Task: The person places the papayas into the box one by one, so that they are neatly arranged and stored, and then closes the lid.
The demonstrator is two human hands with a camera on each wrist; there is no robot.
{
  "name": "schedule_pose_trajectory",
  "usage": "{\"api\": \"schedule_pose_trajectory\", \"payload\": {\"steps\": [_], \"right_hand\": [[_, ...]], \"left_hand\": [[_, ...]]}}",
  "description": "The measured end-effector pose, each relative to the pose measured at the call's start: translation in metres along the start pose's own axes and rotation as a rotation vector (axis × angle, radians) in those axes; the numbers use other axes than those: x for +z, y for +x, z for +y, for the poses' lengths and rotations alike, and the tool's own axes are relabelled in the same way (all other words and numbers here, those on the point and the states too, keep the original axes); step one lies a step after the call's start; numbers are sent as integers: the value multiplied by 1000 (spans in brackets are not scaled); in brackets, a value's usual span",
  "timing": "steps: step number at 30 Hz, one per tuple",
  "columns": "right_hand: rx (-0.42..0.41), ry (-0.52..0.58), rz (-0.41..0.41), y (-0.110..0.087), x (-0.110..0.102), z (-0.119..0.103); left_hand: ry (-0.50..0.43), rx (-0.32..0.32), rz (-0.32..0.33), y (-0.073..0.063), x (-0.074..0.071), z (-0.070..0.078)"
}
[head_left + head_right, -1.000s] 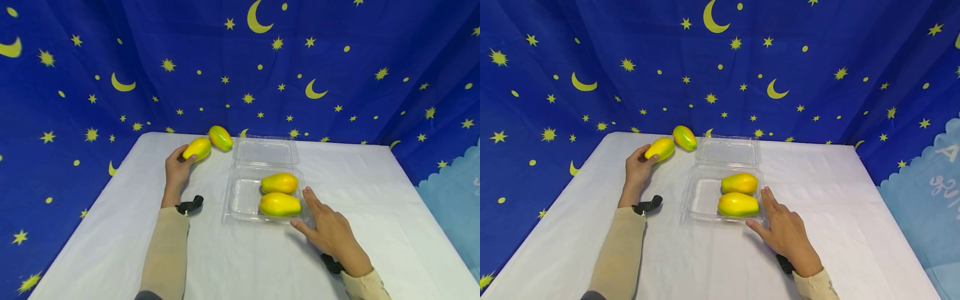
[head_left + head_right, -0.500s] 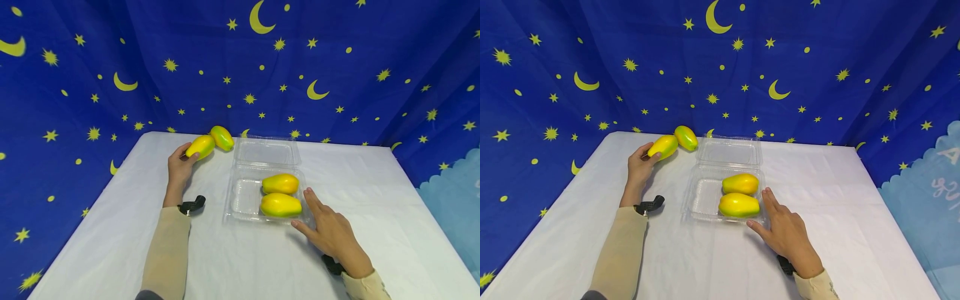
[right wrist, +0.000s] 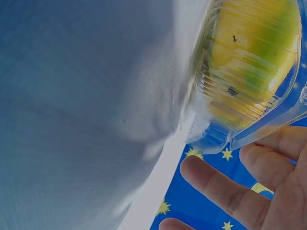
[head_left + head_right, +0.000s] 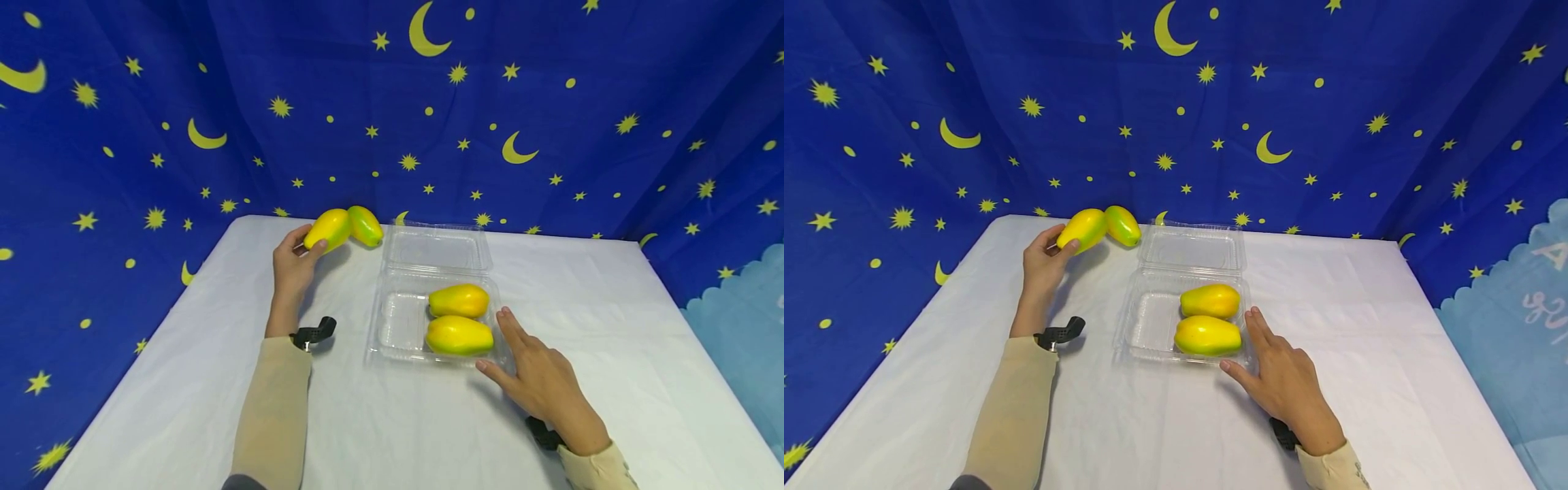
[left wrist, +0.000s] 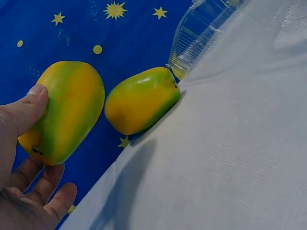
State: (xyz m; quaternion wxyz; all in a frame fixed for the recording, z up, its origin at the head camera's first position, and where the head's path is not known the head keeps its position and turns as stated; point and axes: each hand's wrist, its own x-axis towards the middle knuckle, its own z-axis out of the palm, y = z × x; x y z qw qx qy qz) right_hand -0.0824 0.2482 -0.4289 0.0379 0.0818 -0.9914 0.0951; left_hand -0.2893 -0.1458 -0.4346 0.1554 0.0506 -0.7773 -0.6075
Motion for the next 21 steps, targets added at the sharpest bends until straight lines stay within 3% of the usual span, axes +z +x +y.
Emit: {"api": "schedule_pose_trajectory", "payload": {"steps": [15,21], "right_hand": [[0,-7,0,-1,1,1],[-4,-10,4,0,1,1]], "left_hand": [[-9,78,-113,-5,-1,23],[-7,138,-221,-9,2,33]]}}
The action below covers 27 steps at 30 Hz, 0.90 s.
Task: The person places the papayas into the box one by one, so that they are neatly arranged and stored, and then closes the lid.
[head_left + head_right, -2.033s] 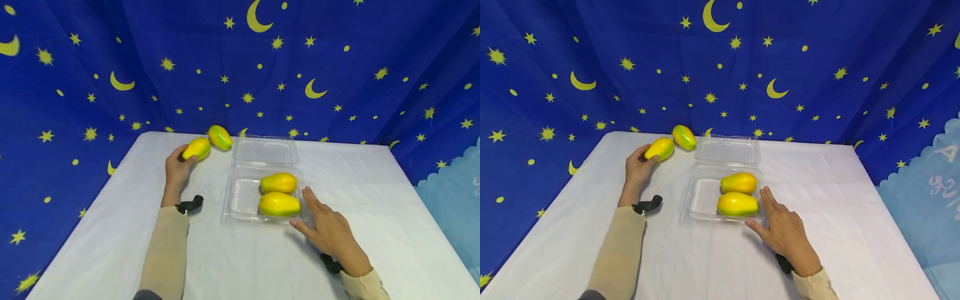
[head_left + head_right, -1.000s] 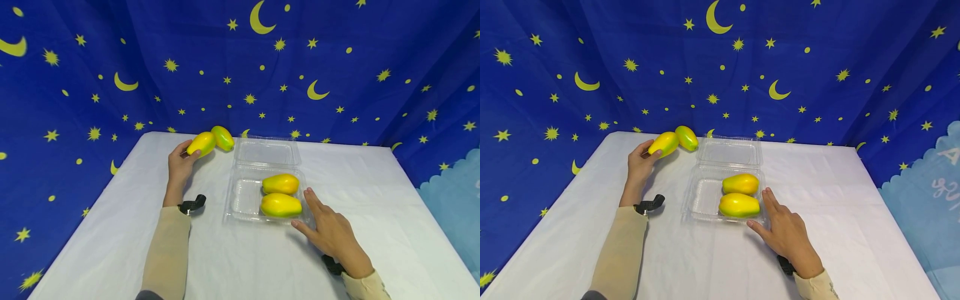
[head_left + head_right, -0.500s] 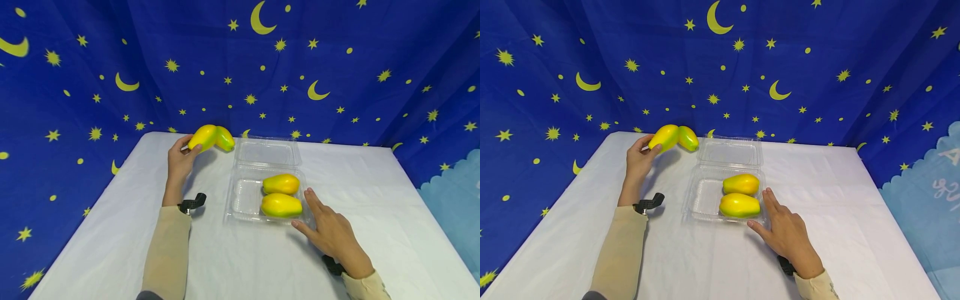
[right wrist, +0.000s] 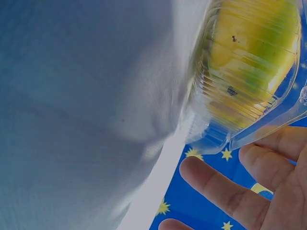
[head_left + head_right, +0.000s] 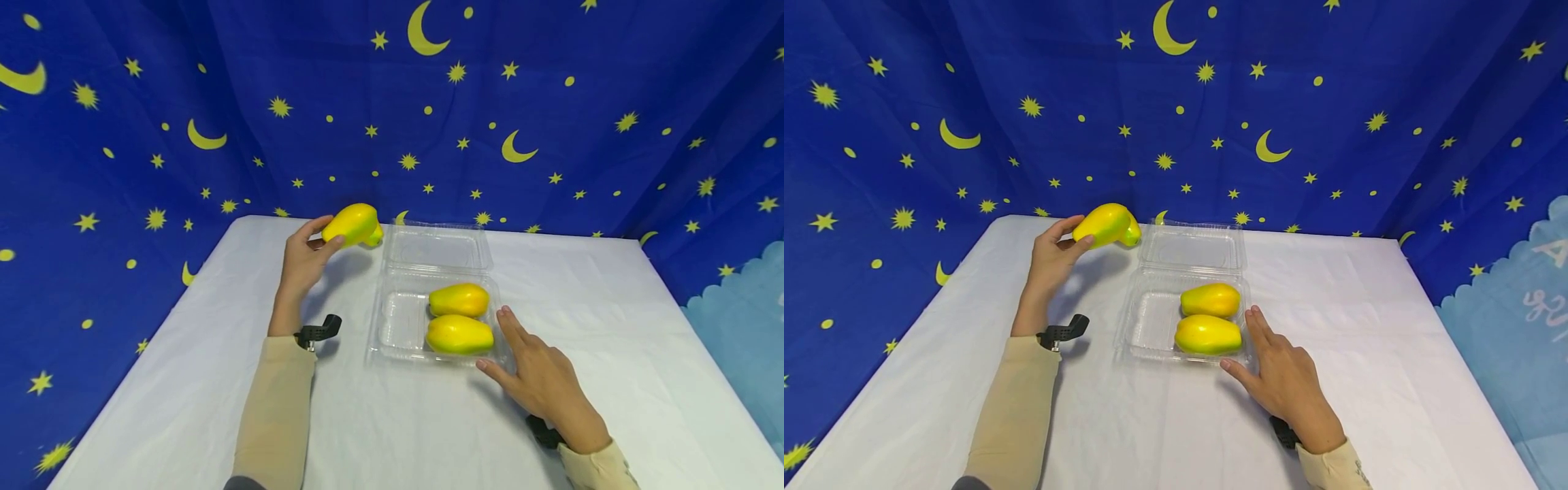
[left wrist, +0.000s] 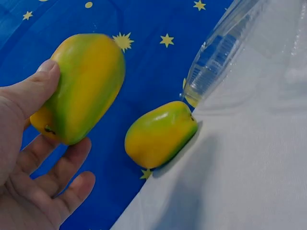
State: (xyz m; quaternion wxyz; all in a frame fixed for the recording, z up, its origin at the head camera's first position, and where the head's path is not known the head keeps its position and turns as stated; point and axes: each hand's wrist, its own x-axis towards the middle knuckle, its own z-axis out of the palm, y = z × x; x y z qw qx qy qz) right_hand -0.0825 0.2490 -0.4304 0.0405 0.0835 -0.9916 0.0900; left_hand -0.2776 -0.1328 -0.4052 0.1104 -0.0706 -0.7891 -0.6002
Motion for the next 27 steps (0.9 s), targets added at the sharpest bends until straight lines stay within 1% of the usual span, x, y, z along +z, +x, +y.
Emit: {"api": "schedule_pose_trajectory", "payload": {"steps": [4,6,8,10,15,22,27], "right_hand": [[-1,0,-2,0,-1,0],[-1,2,-3,1,-1,0],[-1,3,-5,1,-2,0],[0,2,-7,1,-2,0],[8,2,-12,1,-2,0],[13,6,-15,1,-2,-1],[19,12,-23,1,-2,-1]], "left_hand": [[6,25,-101,-8,1,21],[16,20,-147,-13,2,33],[29,20,-186,-16,3,40],[29,18,-217,-13,6,36],[29,42,-283,-4,15,14],[37,91,-353,-6,23,12],[76,114,-383,-7,29,14]]}}
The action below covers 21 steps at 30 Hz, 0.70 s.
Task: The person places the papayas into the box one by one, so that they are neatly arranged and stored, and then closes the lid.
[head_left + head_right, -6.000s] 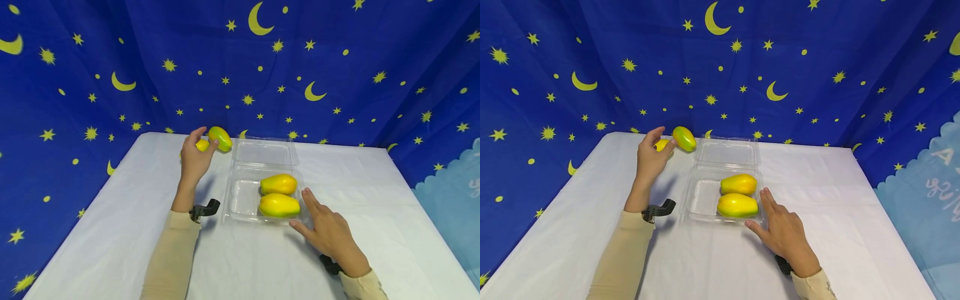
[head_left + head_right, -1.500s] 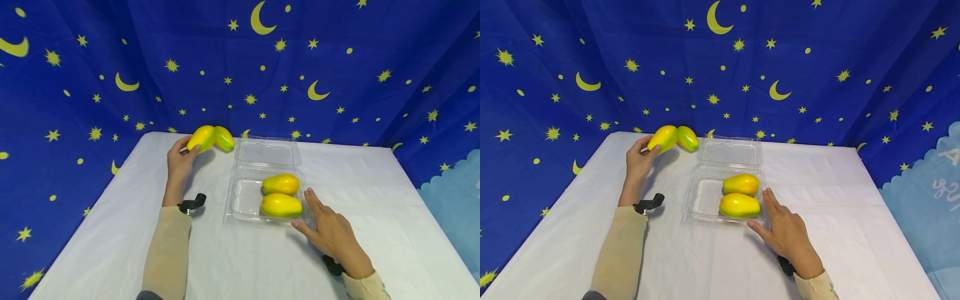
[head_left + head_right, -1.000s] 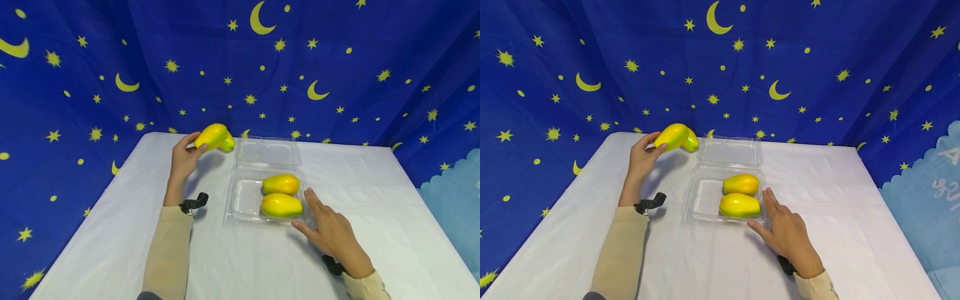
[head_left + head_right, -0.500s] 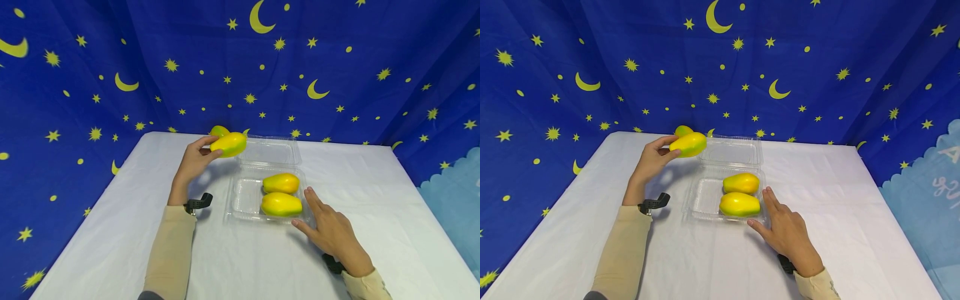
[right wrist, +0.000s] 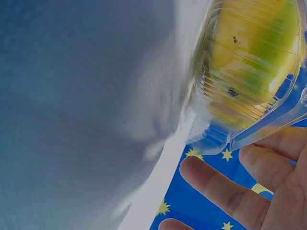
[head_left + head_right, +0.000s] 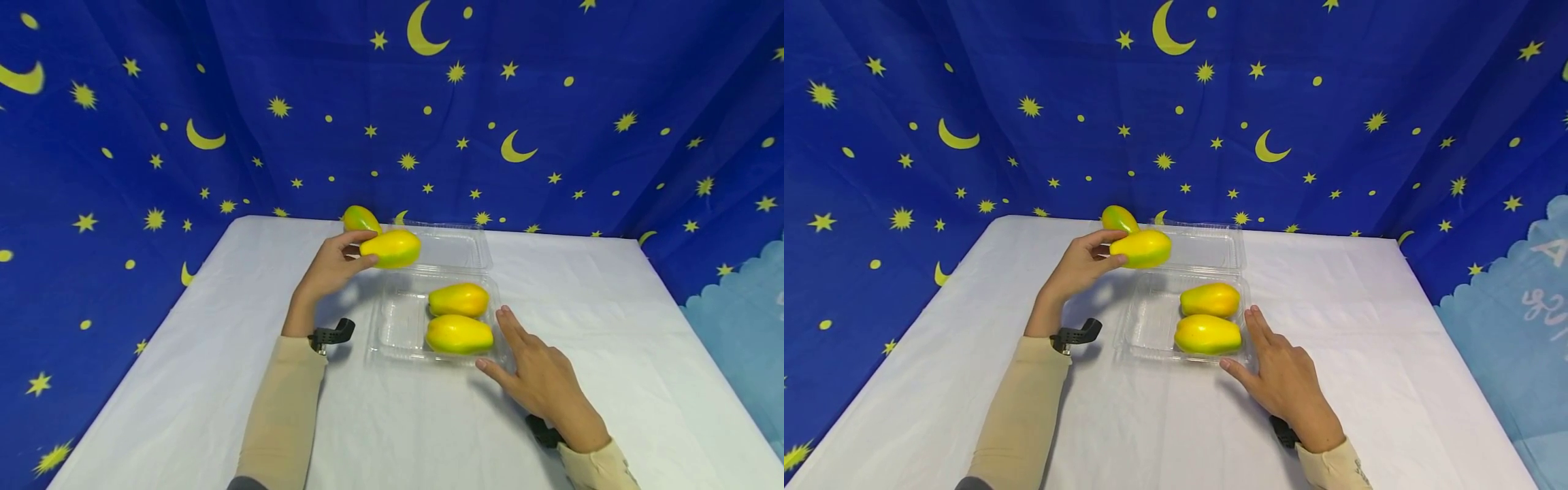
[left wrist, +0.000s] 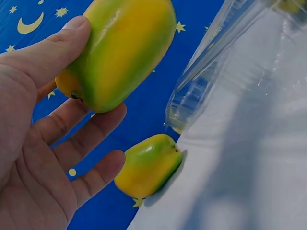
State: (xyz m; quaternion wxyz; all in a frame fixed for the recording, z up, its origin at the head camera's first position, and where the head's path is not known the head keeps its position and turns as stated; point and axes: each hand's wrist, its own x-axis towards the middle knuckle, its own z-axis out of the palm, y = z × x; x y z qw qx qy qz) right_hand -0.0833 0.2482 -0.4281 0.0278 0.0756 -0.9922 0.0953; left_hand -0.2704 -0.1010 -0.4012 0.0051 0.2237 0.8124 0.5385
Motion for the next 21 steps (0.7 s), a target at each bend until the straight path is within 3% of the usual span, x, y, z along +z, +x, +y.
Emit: {"api": "schedule_pose_trajectory", "payload": {"steps": [8,21], "right_hand": [[7,1,-1,0,1,0],[-8,-8,7,0,3,0]], "left_hand": [[24,-3,-43,2,9,2],[30,94,-146,3,20,3]]}}
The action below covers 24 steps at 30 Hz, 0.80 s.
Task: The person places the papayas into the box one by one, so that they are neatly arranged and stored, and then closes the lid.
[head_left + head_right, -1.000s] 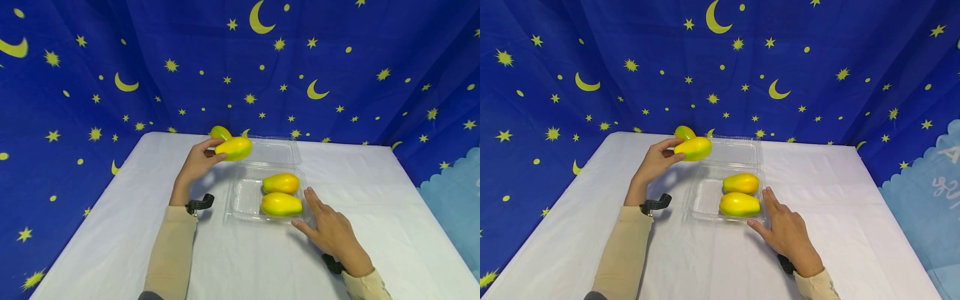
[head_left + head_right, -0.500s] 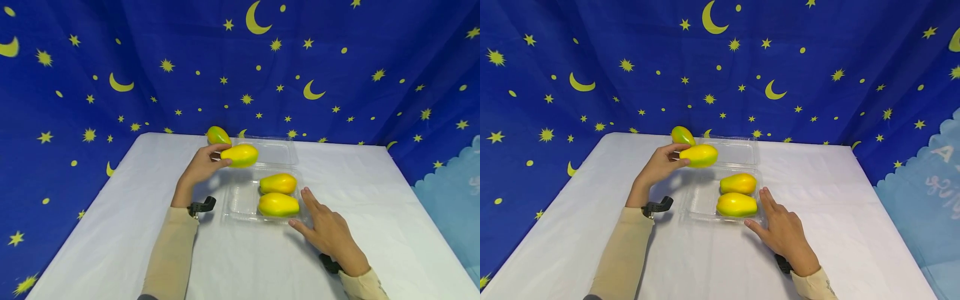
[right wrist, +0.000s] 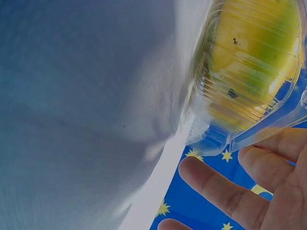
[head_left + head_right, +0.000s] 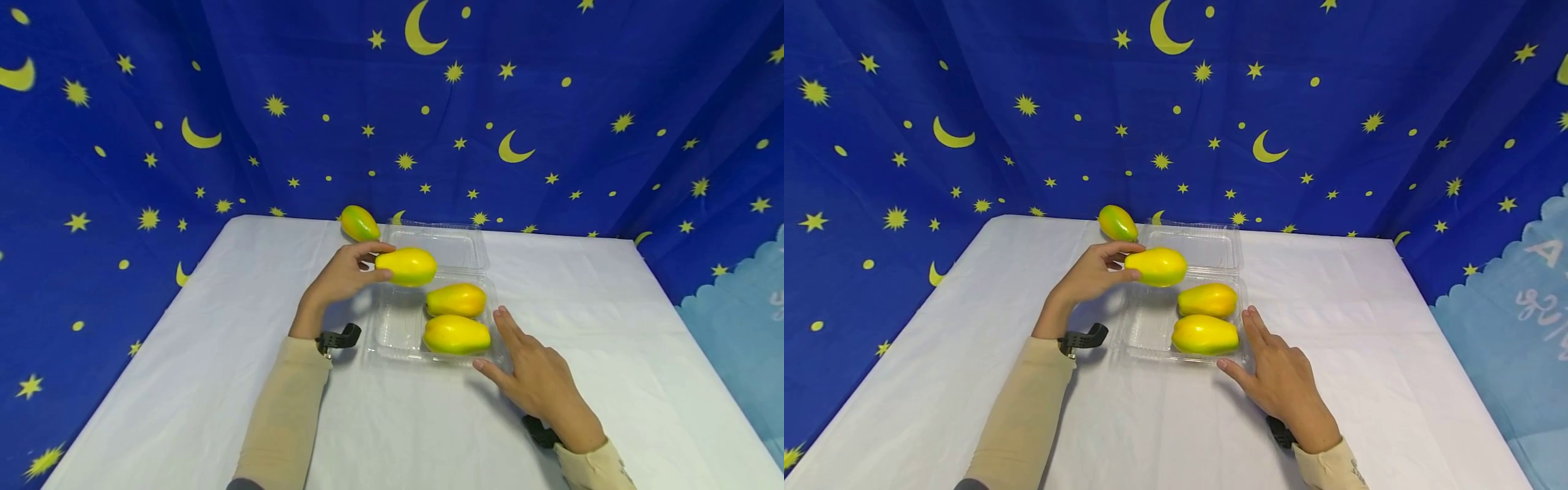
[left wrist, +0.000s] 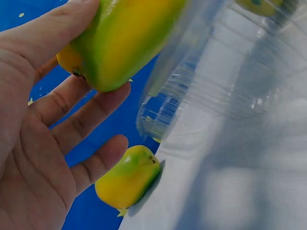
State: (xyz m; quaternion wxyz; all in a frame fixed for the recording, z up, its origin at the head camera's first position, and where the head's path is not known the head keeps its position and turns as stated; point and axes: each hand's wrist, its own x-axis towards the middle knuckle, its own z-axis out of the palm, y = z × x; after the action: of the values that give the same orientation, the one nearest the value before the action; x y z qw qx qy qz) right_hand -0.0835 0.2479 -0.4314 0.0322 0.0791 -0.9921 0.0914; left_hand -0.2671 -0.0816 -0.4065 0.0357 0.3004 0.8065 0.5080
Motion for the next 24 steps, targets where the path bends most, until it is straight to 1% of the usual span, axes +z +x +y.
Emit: {"api": "schedule_pose_trajectory", "payload": {"steps": [4,9,16,24], "right_hand": [[-1,-1,2,0,0,-1],[-8,14,-1,2,0,-3],[6,4,-9,1,0,-3],[10,-3,-5,0,-2,-2]], "left_hand": [[30,-6,-18,1,3,-1],[50,-21,-27,-2,2,-1],[77,-11,-57,0,5,1],[64,-22,-75,2,9,3]]}}
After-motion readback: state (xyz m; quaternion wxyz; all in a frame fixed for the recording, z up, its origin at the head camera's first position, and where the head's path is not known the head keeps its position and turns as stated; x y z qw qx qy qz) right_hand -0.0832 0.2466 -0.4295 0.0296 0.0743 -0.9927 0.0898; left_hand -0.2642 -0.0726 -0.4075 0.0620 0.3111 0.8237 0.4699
